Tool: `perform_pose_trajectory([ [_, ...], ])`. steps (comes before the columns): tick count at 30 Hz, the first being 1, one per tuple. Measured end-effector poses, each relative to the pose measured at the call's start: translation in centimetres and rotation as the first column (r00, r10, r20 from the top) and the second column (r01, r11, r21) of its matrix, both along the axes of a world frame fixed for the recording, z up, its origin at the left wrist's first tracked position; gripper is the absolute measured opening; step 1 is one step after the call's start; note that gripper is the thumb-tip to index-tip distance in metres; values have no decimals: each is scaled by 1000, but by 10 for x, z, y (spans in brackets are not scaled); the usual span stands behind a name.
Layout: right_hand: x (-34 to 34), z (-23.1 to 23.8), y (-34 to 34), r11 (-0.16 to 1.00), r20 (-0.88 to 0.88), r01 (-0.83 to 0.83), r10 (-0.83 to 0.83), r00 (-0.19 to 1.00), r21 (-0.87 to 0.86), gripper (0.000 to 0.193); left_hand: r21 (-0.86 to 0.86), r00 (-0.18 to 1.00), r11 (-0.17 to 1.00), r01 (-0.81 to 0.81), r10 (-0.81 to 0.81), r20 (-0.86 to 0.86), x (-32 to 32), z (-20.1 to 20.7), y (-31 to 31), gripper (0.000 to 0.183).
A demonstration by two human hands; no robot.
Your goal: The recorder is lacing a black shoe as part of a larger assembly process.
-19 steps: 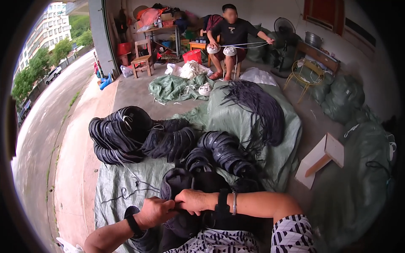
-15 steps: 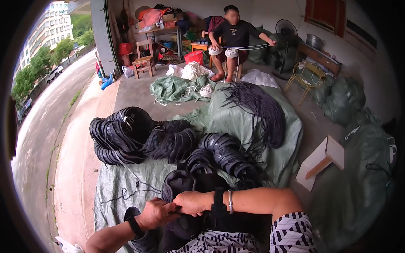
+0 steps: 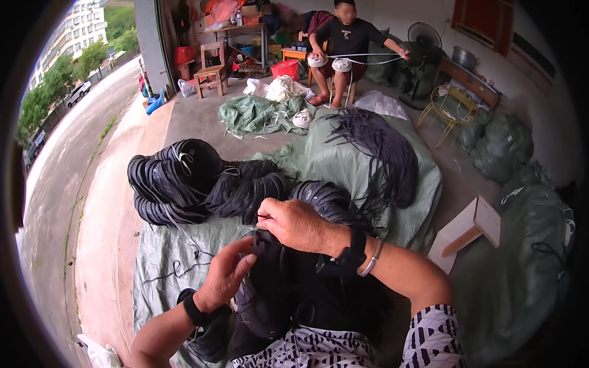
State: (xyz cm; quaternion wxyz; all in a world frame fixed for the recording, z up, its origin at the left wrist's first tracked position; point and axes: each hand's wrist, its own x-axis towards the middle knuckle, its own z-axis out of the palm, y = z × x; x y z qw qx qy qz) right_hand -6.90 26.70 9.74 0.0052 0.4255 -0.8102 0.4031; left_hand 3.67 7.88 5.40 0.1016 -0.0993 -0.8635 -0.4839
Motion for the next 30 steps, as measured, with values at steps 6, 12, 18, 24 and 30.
perform_pose_trajectory([
  [6, 14, 8, -2, 998, 443, 64, -52, 895, -12, 14, 607, 986, 795, 4, -104, 130, -10, 4, 20, 22],
  [12, 25, -16, -7, 955, 700, 141, 87, 709, -261, 33, 640, 991, 767, -37, -54, 121, -6, 4, 23, 22],
  [18, 42, -29, -25, 853, 735, 181, 291, 612, -489, 33, 615, 991, 787, -59, -27, 130, -9, 4, 28, 21],
  [24, 34, -36, -33, 788, 704, 361, 124, 699, -498, 32, -316, 954, 930, -189, 98, -284, 16, -21, 14, 65],
  [30, -42, -37, 17, 775, 841, 423, 245, 483, -469, 17, -466, 994, 880, 86, -105, -15, 54, -63, -2, 105],
])
